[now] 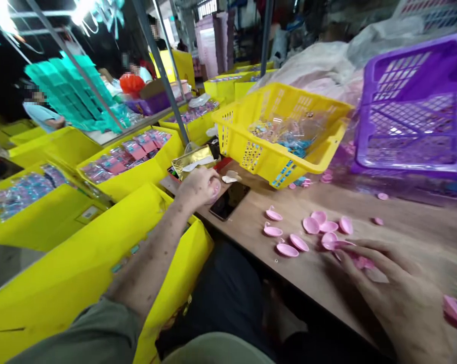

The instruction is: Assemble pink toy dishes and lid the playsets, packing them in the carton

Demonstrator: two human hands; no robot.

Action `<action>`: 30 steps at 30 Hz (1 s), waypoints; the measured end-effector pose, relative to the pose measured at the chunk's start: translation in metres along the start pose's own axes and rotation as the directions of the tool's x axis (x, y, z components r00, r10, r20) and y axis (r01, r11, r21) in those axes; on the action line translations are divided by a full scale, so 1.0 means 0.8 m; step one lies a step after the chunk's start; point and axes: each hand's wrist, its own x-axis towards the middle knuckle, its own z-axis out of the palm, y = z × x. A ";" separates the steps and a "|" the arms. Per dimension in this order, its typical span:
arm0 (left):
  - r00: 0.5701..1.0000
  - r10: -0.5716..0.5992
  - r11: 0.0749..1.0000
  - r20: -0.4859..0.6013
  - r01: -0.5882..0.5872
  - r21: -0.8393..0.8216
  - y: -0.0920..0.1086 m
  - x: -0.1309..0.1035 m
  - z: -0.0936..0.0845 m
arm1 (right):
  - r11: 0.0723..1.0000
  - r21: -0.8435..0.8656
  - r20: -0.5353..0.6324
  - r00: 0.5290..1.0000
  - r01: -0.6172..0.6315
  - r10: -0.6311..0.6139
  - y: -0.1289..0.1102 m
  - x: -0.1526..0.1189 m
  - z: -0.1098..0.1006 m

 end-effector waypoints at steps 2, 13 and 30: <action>0.994 -0.076 0.996 0.075 0.072 0.060 -0.036 0.020 -0.009 | 0.999 0.024 -0.089 0.996 -0.030 0.032 -0.001 -0.002 -0.002; 0.992 -0.056 0.998 0.110 0.056 0.003 -0.066 0.027 0.003 | 0.992 0.118 0.020 0.999 -0.050 0.048 -0.032 -0.024 -0.018; 0.996 -0.064 0.998 0.062 0.064 -0.006 -0.087 0.012 -0.004 | 0.932 0.361 0.058 0.998 0.004 -0.027 -0.086 -0.051 0.009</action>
